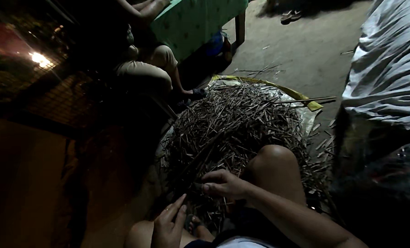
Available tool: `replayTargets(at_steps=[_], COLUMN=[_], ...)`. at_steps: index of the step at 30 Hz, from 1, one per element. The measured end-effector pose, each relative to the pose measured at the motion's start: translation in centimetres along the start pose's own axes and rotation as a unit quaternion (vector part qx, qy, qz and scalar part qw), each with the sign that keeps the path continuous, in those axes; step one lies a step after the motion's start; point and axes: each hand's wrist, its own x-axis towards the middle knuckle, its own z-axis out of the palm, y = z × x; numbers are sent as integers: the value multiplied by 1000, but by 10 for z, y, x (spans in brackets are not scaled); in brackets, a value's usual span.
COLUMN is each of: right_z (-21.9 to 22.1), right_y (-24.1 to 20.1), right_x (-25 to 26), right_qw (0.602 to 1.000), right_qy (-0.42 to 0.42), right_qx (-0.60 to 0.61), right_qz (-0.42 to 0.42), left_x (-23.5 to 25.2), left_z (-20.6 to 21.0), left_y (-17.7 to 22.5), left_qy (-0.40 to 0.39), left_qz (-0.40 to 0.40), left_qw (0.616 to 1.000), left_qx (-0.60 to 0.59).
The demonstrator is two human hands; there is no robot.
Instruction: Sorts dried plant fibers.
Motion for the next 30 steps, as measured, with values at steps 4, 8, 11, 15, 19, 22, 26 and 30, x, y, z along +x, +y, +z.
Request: replayTargets(at_steps=[4,8,11,15,19,22,26,30], right_z=[-1,-4,-11,-28,-47,-54,-30,-4], right_y=[0,3,5,4,0,-6,-6,3], right_x=[-1,-1,1,2,2,-1,-6,0], right_qw=[999,994,988,976,928,925,982,996], right_qy=[27,68,108,187,333,329,164,42], right_qx=[-8,-20,-13,40,139,170,76,63], right_qz=[-30,-80,-107,-106,-86,-89,-57,-50], left_x=[4,7,7,4,0,0,5,9], left_z=[8,9,8,6,5,4,8,11], left_y=[4,8,9,6,1,-1,4,8], left_qy=[6,11,14,10,8,8,2,-7], left_qz=[30,41,37,34,33,27,16,12], left_qw=[1000,999,999,999,999,999,1000,999], left_qx=[7,11,21,20,22,24,-11,-43])
